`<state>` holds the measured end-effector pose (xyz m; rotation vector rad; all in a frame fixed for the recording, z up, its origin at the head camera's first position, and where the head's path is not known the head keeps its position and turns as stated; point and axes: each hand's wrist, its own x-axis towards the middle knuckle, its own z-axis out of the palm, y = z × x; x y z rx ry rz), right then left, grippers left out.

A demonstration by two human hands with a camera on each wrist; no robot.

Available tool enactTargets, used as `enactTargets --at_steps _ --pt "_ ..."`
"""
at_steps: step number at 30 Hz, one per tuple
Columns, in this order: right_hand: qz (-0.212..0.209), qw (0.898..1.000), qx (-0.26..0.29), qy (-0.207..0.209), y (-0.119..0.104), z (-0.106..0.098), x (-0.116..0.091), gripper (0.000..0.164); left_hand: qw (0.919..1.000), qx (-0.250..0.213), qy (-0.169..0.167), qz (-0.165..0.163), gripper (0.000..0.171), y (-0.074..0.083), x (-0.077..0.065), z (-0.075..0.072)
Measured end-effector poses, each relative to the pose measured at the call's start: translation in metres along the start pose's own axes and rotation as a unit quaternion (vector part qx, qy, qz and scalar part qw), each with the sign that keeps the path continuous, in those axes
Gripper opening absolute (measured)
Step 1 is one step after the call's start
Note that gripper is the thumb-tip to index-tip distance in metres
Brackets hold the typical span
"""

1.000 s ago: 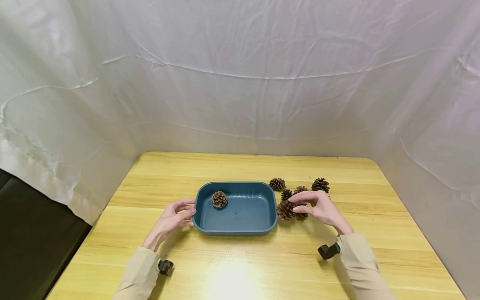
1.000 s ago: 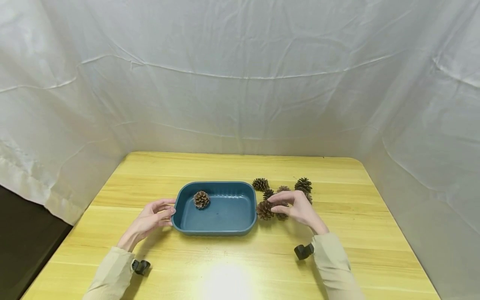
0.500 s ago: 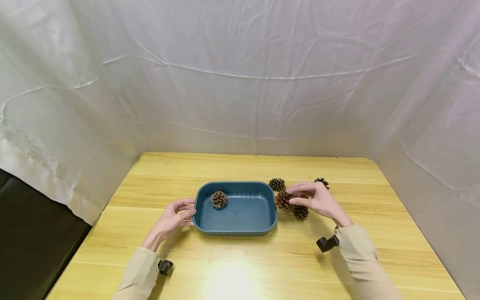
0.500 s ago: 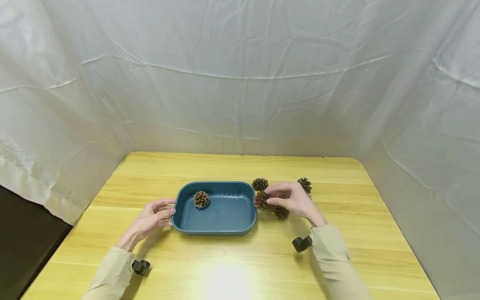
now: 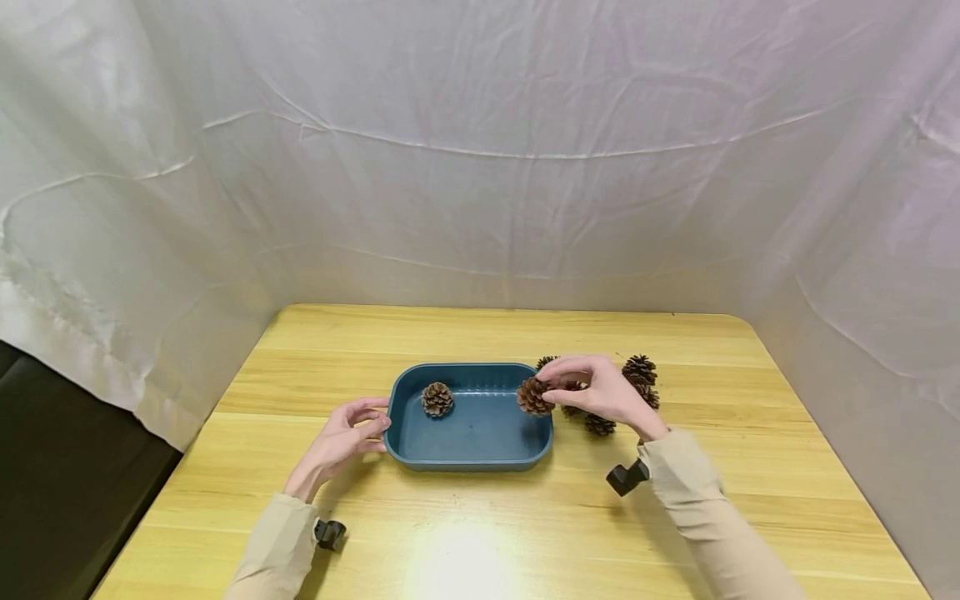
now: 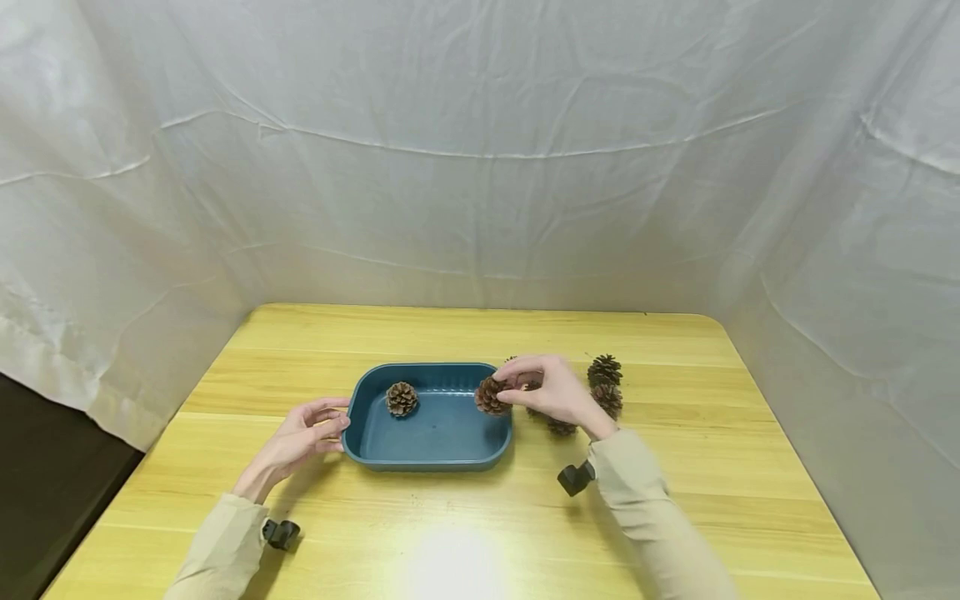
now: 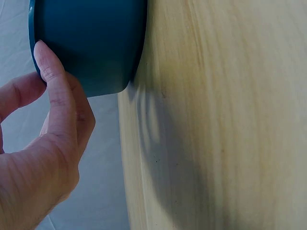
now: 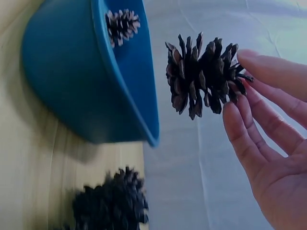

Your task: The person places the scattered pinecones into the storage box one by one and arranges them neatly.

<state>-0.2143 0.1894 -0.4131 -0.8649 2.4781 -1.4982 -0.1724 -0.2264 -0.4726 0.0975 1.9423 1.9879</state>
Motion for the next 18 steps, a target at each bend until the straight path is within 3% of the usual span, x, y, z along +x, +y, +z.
enactTargets --at_steps 6,18 --pt "-0.012 1.0 0.005 -0.012 -0.006 0.013 0.013 0.026 1.0 0.0 -0.001 0.0 0.056 -0.001 0.0 -0.001" --pt "0.008 1.0 0.012 -0.027 -0.014 0.041 0.035 0.025 1.0 -0.001 0.003 -0.001 0.056 -0.001 0.001 -0.001"
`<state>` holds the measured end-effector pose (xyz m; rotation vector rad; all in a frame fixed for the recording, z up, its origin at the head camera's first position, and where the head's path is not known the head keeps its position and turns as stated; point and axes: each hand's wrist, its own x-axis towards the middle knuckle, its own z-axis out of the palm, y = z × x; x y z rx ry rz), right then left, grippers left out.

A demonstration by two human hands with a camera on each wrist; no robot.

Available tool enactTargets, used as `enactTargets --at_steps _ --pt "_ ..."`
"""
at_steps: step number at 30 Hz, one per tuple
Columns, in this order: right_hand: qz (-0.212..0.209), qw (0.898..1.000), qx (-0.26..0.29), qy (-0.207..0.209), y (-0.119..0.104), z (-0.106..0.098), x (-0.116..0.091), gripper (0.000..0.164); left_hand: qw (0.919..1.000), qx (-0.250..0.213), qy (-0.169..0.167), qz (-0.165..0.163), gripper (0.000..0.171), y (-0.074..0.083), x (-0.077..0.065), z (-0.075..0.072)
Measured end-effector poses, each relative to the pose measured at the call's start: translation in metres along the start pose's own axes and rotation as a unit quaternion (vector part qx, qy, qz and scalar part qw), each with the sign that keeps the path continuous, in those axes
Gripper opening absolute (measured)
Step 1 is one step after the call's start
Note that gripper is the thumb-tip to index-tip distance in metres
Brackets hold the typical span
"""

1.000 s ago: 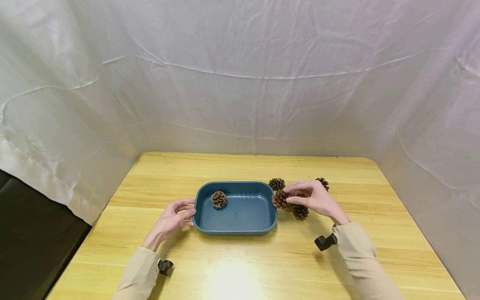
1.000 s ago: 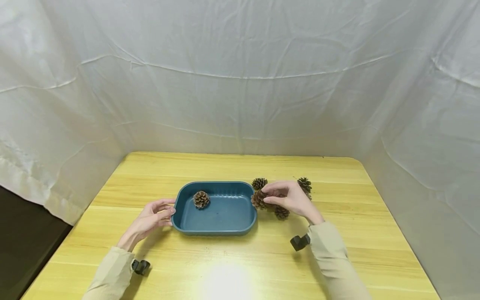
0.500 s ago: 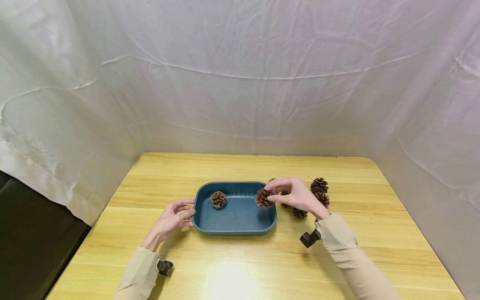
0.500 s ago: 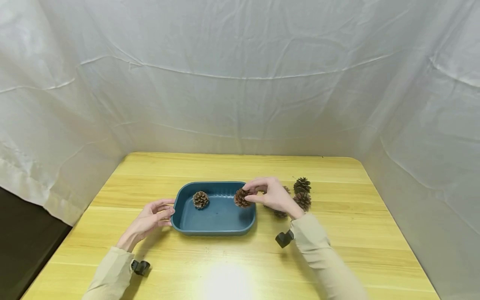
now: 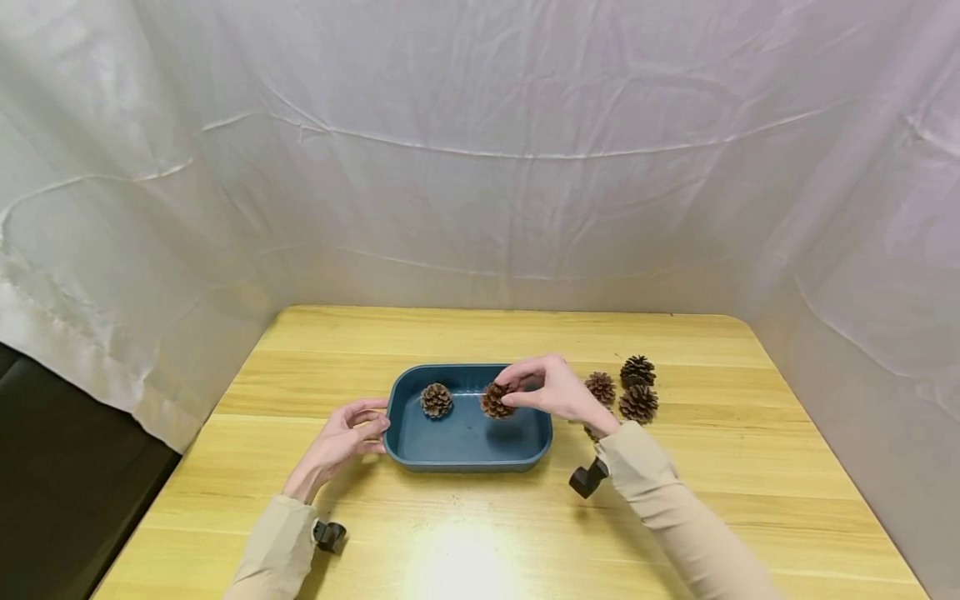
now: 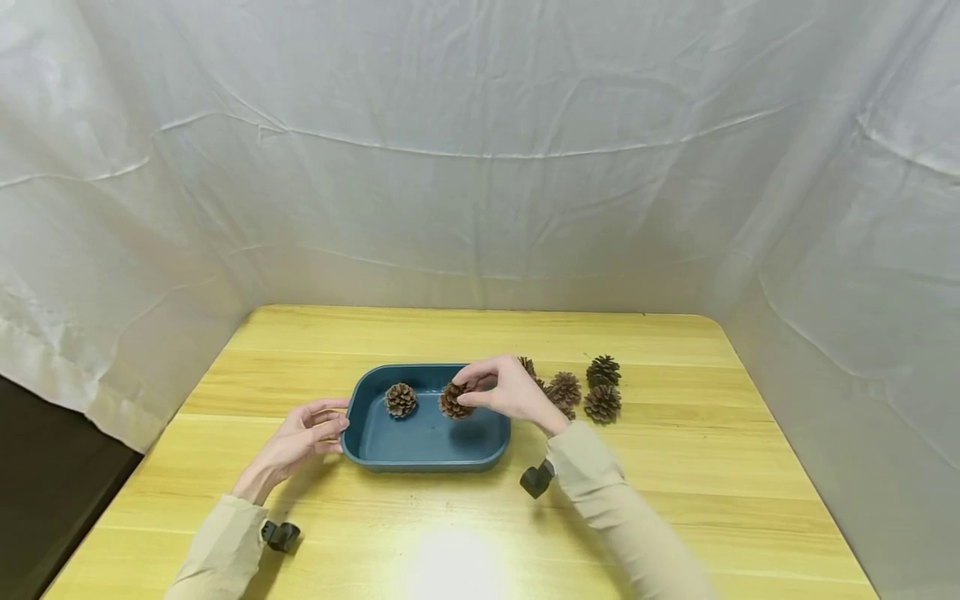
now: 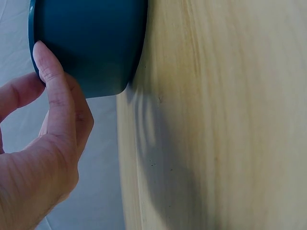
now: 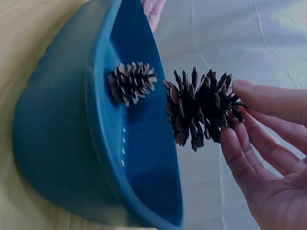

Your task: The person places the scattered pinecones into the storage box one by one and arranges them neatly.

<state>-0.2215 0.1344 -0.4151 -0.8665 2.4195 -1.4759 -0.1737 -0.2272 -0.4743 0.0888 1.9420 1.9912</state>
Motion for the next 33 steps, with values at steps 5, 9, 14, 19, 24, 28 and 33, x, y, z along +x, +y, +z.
enactTargets --at_steps 5,9,14,19,24,28,33 --pt "-0.003 1.0 0.003 -0.007 0.0 0.011 0.008 0.023 1.0 -0.001 -0.001 0.001 0.056 0.0 0.0 0.0" --pt "0.002 1.0 0.0 -0.013 -0.002 0.02 0.015 0.023 1.0 -0.003 -0.002 0.002 0.056 0.001 0.0 0.0" --pt "-0.002 1.0 0.005 -0.023 -0.005 0.03 0.023 0.022 1.0 -0.008 -0.002 0.004 0.055 0.0 0.0 0.0" --pt "-0.008 1.0 0.016 -0.024 -0.009 0.039 0.028 0.02 0.9999 -0.012 -0.004 0.006 0.055 -0.001 0.0 -0.001" --pt "-0.005 1.0 0.015 -0.022 -0.011 0.047 0.033 0.019 0.9999 -0.013 -0.007 0.007 0.056 -0.003 0.0 -0.002" --pt "-0.01 1.0 0.0 -0.026 -0.011 0.055 0.038 0.016 0.9999 -0.013 -0.006 0.002 0.056 -0.003 0.001 -0.002" --pt "-0.025 0.999 -0.017 -0.035 -0.011 0.062 0.043 0.013 0.9999 -0.013 -0.007 -0.005 0.057 -0.003 0.001 -0.002"
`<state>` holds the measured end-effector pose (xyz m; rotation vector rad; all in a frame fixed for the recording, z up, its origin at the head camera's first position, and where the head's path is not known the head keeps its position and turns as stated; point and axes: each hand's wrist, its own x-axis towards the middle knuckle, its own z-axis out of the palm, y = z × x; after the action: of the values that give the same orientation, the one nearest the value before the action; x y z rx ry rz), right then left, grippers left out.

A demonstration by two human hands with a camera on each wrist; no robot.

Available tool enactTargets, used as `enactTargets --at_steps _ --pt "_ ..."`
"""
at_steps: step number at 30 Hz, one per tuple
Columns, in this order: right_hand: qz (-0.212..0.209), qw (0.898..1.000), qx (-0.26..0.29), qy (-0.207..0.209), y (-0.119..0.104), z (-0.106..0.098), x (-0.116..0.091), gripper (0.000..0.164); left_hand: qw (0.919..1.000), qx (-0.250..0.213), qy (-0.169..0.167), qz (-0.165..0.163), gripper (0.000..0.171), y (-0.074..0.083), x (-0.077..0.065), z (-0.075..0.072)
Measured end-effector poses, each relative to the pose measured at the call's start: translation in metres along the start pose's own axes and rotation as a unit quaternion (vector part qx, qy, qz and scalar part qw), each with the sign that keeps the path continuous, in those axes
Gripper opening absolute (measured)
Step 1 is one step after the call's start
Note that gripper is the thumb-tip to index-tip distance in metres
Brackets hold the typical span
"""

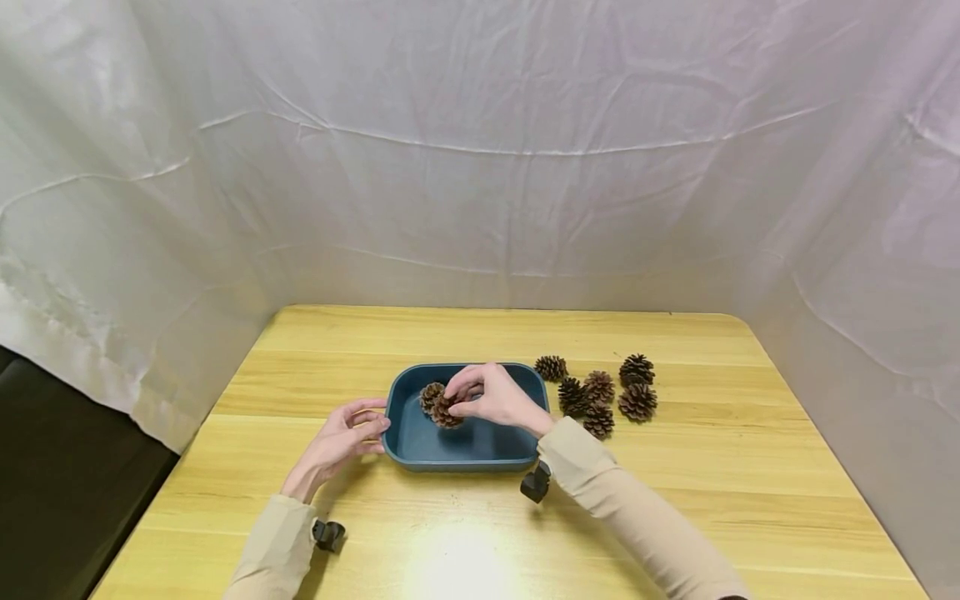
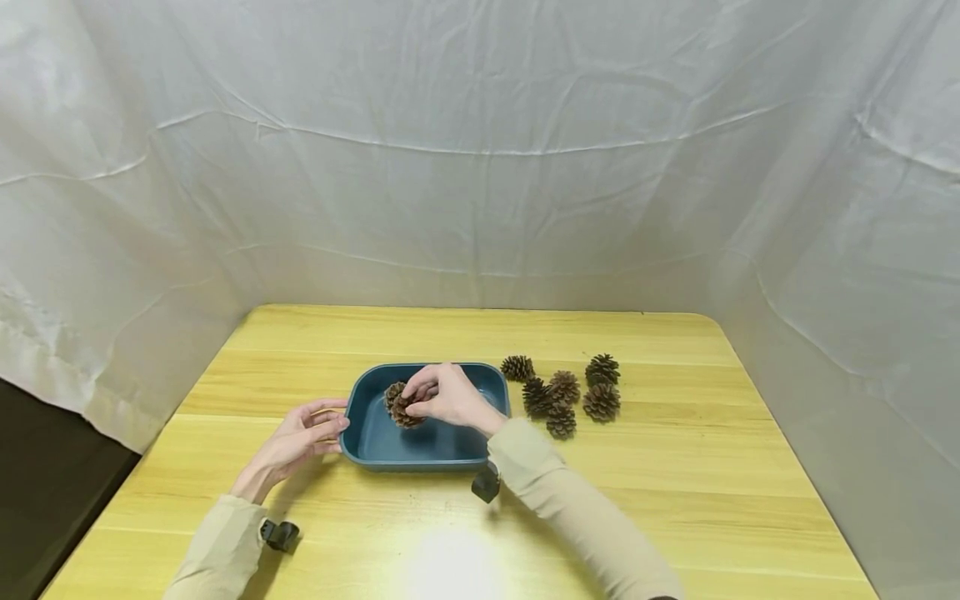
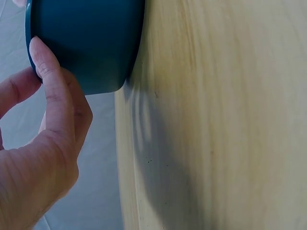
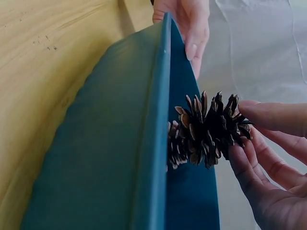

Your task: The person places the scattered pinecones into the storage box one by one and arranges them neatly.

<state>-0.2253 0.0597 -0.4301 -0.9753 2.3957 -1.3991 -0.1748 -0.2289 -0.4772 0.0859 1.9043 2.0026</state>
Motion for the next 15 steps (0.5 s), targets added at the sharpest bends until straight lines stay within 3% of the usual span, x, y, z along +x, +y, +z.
enactTargets --at_steps 15 --pt "0.009 1.0 -0.015 -0.021 -0.003 0.022 0.012 0.015 0.9999 -0.001 -0.006 -0.008 0.058 0.002 -0.001 -0.001"
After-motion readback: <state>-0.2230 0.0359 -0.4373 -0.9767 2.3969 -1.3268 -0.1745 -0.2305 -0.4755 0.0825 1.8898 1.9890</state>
